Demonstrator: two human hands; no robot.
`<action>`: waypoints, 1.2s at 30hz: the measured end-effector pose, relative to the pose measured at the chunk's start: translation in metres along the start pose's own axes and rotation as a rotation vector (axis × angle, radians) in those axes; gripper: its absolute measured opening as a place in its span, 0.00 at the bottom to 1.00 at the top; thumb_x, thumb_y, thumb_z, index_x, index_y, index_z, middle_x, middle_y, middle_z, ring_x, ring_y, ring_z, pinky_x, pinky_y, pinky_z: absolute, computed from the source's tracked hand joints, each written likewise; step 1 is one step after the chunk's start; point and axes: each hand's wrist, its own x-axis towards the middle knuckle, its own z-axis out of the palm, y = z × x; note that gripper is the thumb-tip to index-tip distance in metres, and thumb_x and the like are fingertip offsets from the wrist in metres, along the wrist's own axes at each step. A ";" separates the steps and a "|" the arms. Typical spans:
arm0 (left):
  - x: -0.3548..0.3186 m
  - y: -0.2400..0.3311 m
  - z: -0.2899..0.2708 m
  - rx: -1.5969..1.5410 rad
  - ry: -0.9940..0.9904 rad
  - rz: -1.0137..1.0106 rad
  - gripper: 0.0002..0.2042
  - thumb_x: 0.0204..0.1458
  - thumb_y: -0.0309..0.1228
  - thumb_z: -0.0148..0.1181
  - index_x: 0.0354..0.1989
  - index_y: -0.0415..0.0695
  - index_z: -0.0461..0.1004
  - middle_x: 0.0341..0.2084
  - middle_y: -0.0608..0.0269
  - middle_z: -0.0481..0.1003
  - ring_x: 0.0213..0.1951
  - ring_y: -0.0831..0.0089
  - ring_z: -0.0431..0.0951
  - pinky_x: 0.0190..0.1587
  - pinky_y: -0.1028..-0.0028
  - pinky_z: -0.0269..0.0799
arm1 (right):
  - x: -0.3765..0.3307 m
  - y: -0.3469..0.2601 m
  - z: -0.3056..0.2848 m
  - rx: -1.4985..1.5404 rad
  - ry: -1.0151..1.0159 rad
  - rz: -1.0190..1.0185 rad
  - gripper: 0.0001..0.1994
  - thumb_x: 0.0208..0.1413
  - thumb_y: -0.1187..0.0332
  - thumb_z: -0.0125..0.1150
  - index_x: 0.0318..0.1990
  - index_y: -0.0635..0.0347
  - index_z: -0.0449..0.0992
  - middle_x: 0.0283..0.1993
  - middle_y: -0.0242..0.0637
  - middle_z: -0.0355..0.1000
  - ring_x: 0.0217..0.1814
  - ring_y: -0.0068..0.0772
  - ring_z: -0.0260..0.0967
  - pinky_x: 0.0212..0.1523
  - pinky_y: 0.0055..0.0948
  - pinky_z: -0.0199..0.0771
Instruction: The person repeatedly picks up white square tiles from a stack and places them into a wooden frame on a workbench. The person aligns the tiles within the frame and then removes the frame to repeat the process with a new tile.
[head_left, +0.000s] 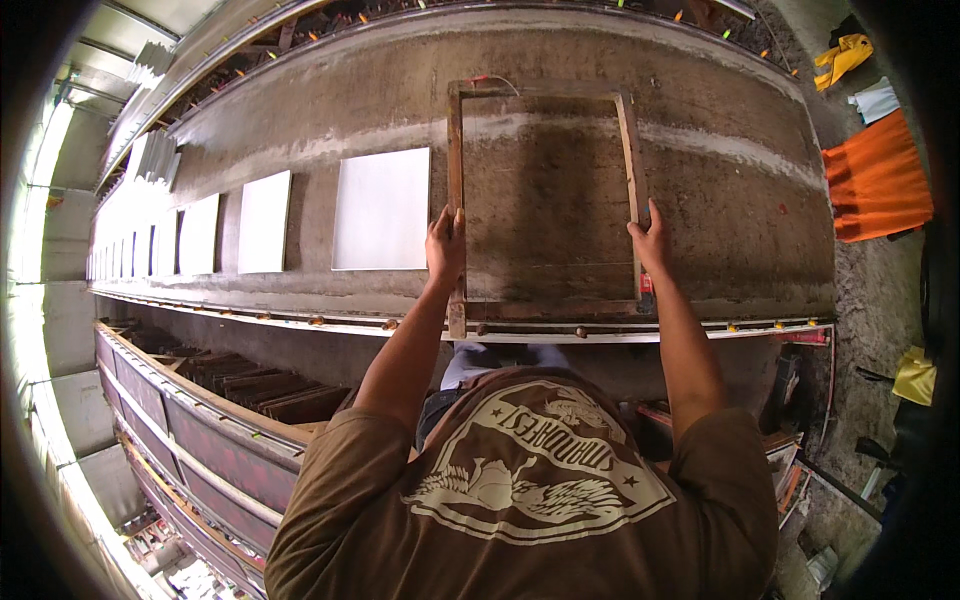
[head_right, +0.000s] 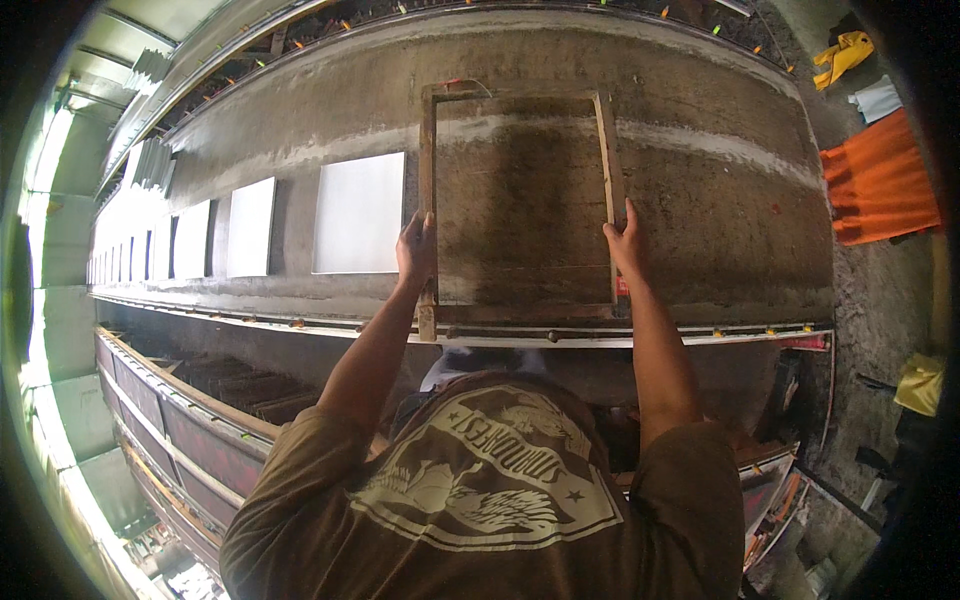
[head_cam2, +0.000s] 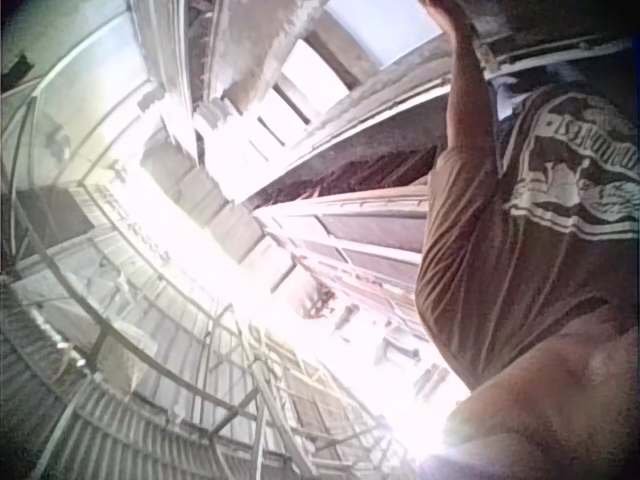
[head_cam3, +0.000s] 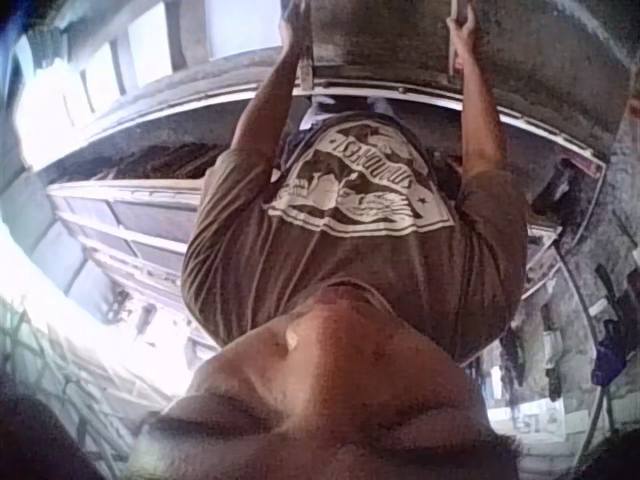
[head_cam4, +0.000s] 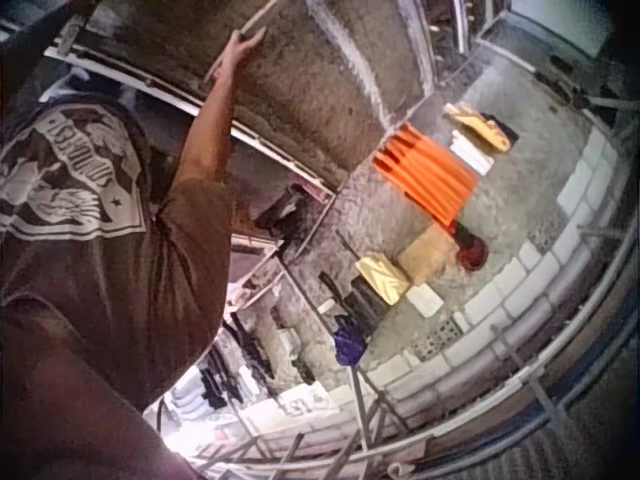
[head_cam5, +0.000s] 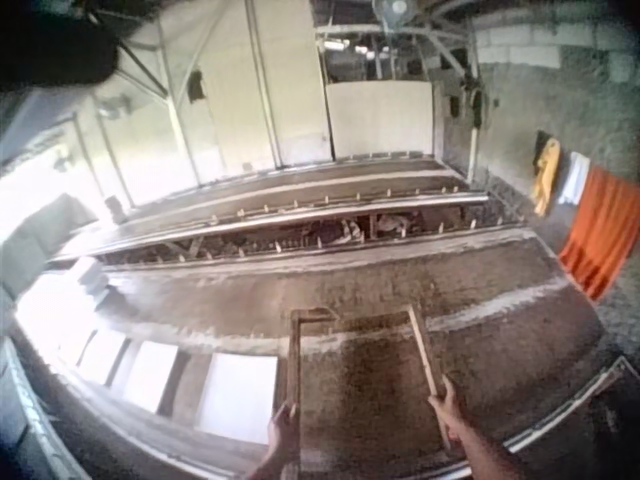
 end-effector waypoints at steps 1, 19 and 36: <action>-0.003 -0.004 0.004 0.019 0.078 0.055 0.25 0.66 0.49 0.52 0.54 0.36 0.75 0.41 0.37 0.78 0.47 0.46 0.79 0.49 0.54 0.72 | -0.001 -0.004 -0.001 0.006 0.006 -0.013 0.38 0.58 0.60 0.66 0.74 0.55 0.58 0.66 0.53 0.67 0.64 0.49 0.69 0.60 0.42 0.70; -0.010 -0.012 0.021 0.038 -0.003 0.012 0.26 0.65 0.46 0.54 0.64 0.41 0.71 0.49 0.42 0.76 0.52 0.47 0.76 0.54 0.57 0.72 | -0.010 0.004 -0.017 -0.059 -0.009 0.013 0.39 0.58 0.59 0.66 0.74 0.55 0.57 0.71 0.52 0.61 0.72 0.54 0.60 0.69 0.48 0.63; -0.016 -0.004 0.019 0.044 -0.038 -0.002 0.27 0.65 0.48 0.52 0.65 0.42 0.70 0.47 0.43 0.75 0.49 0.45 0.75 0.52 0.54 0.71 | -0.012 0.031 -0.006 0.012 0.035 -0.055 0.40 0.59 0.54 0.67 0.75 0.55 0.55 0.73 0.54 0.57 0.74 0.53 0.57 0.68 0.46 0.64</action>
